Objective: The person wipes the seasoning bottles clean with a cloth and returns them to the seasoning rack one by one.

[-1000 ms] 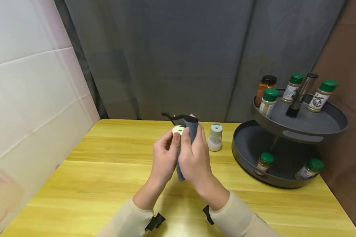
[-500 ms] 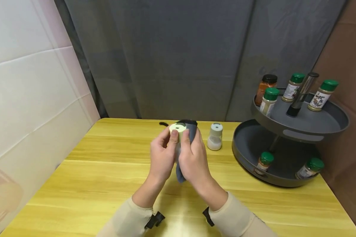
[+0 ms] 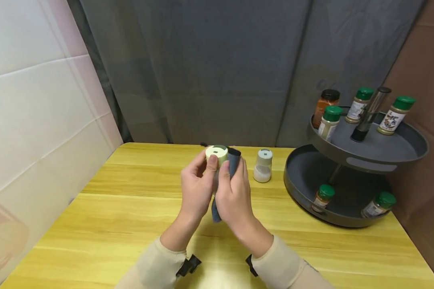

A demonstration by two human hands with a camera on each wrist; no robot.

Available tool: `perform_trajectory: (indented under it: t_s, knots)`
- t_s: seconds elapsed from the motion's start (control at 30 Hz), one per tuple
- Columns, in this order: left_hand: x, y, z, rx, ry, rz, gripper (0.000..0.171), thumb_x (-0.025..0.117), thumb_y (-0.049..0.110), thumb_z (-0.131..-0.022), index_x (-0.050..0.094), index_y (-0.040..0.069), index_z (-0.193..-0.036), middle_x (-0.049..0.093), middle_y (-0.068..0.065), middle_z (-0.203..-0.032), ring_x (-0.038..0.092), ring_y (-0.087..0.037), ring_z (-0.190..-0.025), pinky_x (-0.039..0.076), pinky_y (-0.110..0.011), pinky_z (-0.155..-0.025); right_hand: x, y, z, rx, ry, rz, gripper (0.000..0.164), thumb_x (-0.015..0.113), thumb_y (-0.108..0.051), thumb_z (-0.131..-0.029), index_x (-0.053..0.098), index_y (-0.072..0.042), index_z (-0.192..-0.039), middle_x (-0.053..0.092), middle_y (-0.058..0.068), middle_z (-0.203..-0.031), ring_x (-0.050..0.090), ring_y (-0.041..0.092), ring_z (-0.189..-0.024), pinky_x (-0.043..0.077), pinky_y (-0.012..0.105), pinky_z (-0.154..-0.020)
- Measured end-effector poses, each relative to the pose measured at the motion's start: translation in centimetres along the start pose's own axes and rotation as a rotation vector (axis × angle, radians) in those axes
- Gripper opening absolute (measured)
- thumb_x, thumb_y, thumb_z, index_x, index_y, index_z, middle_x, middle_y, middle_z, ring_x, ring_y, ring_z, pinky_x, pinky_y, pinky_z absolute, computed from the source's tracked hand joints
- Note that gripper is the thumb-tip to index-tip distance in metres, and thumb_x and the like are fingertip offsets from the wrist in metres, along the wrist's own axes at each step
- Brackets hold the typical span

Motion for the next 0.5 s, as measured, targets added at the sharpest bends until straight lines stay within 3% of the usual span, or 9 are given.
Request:
perform_trajectory:
  t_s: [0.1, 0.2, 0.27, 0.43, 0.5]
  knots:
    - [0.4, -0.2, 0.4, -0.023, -0.025, 0.042, 0.027, 0.069, 0.017, -0.105, 0.075, 0.005, -0.128, 0.073, -0.015, -0.122, 0.069, -0.016, -0.109, 0.064, -0.028, -0.085, 0.0, -1.2, -0.6, -0.13, 0.043, 0.017, 0.055, 0.038, -0.029, -0.116, 0.027, -0.01, -0.167, 0.048, 0.012, -0.159, 0.056, 0.028, -0.137, 0.046, 0.049, -0.114]
    - [0.3, -0.1, 0.1, -0.021, -0.004, 0.09, 0.027, 0.068, 0.018, -0.106, 0.075, 0.004, -0.128, 0.074, -0.016, -0.122, 0.069, -0.016, -0.108, 0.064, -0.029, -0.088, 0.4, -1.2, -0.4, -0.198, 0.056, 0.082, 0.057, 0.041, -0.025, -0.115, 0.027, -0.007, -0.167, 0.038, 0.013, -0.168, 0.049, 0.031, -0.148, 0.042, 0.055, -0.121]
    - [0.2, 0.1, -0.2, -0.01, 0.024, 0.093, 0.028, 0.067, 0.02, -0.106, 0.075, 0.003, -0.127, 0.074, -0.017, -0.122, 0.069, -0.017, -0.108, 0.063, -0.029, -0.089, 0.6, -0.6, 0.1, -0.164, 0.044, 0.115, 0.054, 0.041, -0.024, -0.115, 0.031, -0.002, -0.163, 0.044, 0.018, -0.16, 0.054, 0.033, -0.141, 0.045, 0.054, -0.117]
    - [-0.1, 0.1, -0.6, -0.009, 0.055, 0.063, 0.027, 0.066, 0.021, -0.107, 0.075, 0.003, -0.125, 0.074, -0.016, -0.119, 0.068, -0.016, -0.109, 0.061, -0.028, -0.091, -0.2, 0.2, 0.4, 0.042, -0.031, 0.094, 0.045, 0.034, -0.035, -0.117, 0.048, 0.0, -0.141, 0.06, 0.019, -0.12, 0.06, 0.031, -0.106, 0.048, 0.043, -0.092]
    - [0.1, -0.1, -0.4, -0.009, 0.036, 0.06, 0.026, 0.066, 0.02, -0.107, 0.075, 0.003, -0.125, 0.074, -0.015, -0.12, 0.068, -0.017, -0.11, 0.061, -0.028, -0.09, -0.6, -0.2, 0.0, 0.052, -0.033, 0.067, 0.049, 0.033, -0.04, -0.117, 0.048, -0.003, -0.146, 0.063, 0.017, -0.124, 0.061, 0.029, -0.108, 0.048, 0.042, -0.094]
Point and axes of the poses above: each hand's wrist, its own z-axis away from the middle knuckle, its own x-axis out of the palm, y = z × x, the point moved 1 cm from there along -z, towards the middle knuckle
